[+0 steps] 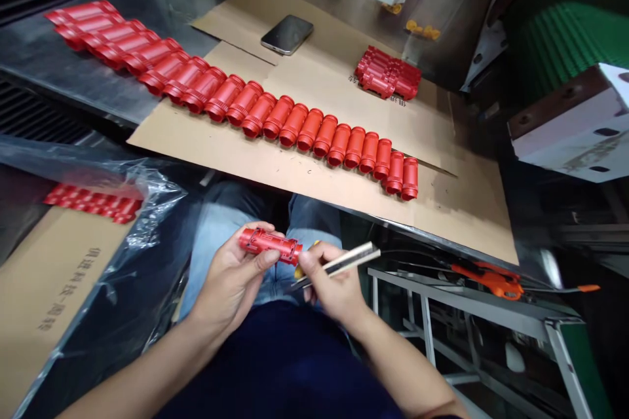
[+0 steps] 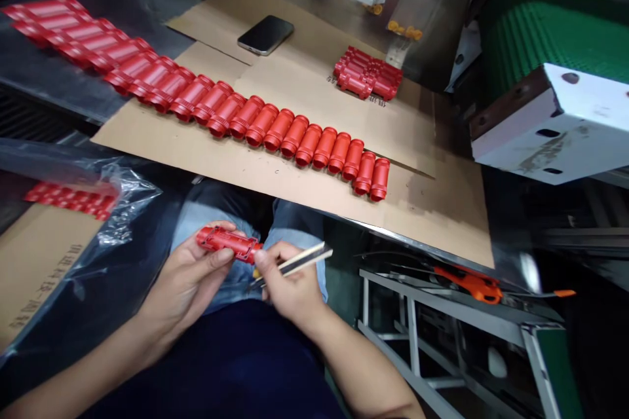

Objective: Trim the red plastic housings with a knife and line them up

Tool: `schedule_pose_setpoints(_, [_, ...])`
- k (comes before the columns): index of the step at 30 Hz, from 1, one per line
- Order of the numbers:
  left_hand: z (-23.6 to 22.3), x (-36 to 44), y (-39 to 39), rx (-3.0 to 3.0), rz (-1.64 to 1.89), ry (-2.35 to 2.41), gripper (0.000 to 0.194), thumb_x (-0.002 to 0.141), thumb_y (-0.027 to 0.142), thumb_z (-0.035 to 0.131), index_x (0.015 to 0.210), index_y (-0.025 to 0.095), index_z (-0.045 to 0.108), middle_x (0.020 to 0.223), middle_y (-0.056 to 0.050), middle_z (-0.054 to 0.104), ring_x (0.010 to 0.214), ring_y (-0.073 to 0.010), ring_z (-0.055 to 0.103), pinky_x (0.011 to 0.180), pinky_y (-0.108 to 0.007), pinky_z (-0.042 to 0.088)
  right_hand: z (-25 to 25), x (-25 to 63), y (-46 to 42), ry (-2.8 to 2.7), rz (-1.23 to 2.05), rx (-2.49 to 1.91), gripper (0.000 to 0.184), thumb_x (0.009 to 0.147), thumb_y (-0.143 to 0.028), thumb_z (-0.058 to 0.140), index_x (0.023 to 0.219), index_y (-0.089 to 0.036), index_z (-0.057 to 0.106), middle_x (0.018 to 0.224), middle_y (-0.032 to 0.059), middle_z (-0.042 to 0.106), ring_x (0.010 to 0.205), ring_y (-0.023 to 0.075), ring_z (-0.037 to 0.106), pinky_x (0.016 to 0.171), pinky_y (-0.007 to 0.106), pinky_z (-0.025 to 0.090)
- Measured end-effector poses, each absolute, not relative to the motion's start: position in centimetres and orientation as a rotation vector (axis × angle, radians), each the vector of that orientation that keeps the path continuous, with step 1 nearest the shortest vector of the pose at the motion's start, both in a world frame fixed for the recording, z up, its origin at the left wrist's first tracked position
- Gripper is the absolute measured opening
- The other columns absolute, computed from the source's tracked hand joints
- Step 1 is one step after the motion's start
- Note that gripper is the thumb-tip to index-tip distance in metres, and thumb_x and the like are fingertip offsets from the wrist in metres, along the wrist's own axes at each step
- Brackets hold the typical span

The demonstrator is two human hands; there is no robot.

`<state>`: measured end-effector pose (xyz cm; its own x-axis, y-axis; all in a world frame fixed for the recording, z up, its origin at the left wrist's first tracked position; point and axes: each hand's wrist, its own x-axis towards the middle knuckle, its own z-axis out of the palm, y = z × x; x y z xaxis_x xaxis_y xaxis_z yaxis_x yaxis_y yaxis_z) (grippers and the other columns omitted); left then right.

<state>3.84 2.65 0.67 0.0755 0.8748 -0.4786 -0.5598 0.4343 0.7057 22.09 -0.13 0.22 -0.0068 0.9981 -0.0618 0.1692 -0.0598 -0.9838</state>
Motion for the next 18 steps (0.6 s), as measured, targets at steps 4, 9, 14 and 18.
schedule_pose_setpoints(4, [0.5,2.6,2.8,0.467,1.122,0.961,0.055,0.08,0.023,0.106,0.126,0.023,0.077,0.109,-0.008,0.086,0.1,-0.0225,0.08,0.091,-0.029,0.065,1.0,24.4,0.1,-1.15,1.205,-1.432,0.05,0.108,-0.063,0.075,0.082,-0.021,0.078,0.066,0.0034,0.076,0.056,0.0182,0.075,0.051,0.028,0.062])
schedule_pose_setpoints(9, [0.4,2.1,3.1,0.403,1.042,0.928,0.051,0.091,0.031,0.099,0.134,0.019,0.075,0.121,-0.015,0.086,0.092,-0.0221,0.081,0.082,-0.03,0.069,2.7,25.9,-1.4,-1.645,0.587,-1.105,0.039,0.101,-0.014,0.088,0.138,-0.025,0.084,0.125,0.0134,0.09,0.108,0.0292,0.09,0.091,0.041,0.078])
schedule_pose_setpoints(14, [0.0,2.6,3.4,0.206,0.981,0.924,0.032,0.098,0.026,0.092,0.124,0.013,0.08,0.111,-0.016,0.088,0.082,-0.0231,0.084,0.076,-0.035,0.076,2.6,25.2,-1.6,-1.659,0.654,-1.027,0.045,0.102,-0.009,0.084,0.143,-0.027,0.08,0.127,0.0132,0.089,0.11,0.0299,0.09,0.09,0.042,0.08])
schedule_pose_setpoints(18, [-0.2,2.7,3.7,0.13,0.963,0.925,0.016,0.102,0.02,0.085,0.115,0.011,0.083,0.106,-0.016,0.089,0.077,-0.0226,0.086,0.074,-0.034,0.077,2.0,25.1,-1.2,-1.61,0.743,-1.034,0.04,0.101,-0.007,0.083,0.136,-0.026,0.082,0.129,0.014,0.087,0.109,0.0291,0.089,0.092,0.043,0.079])
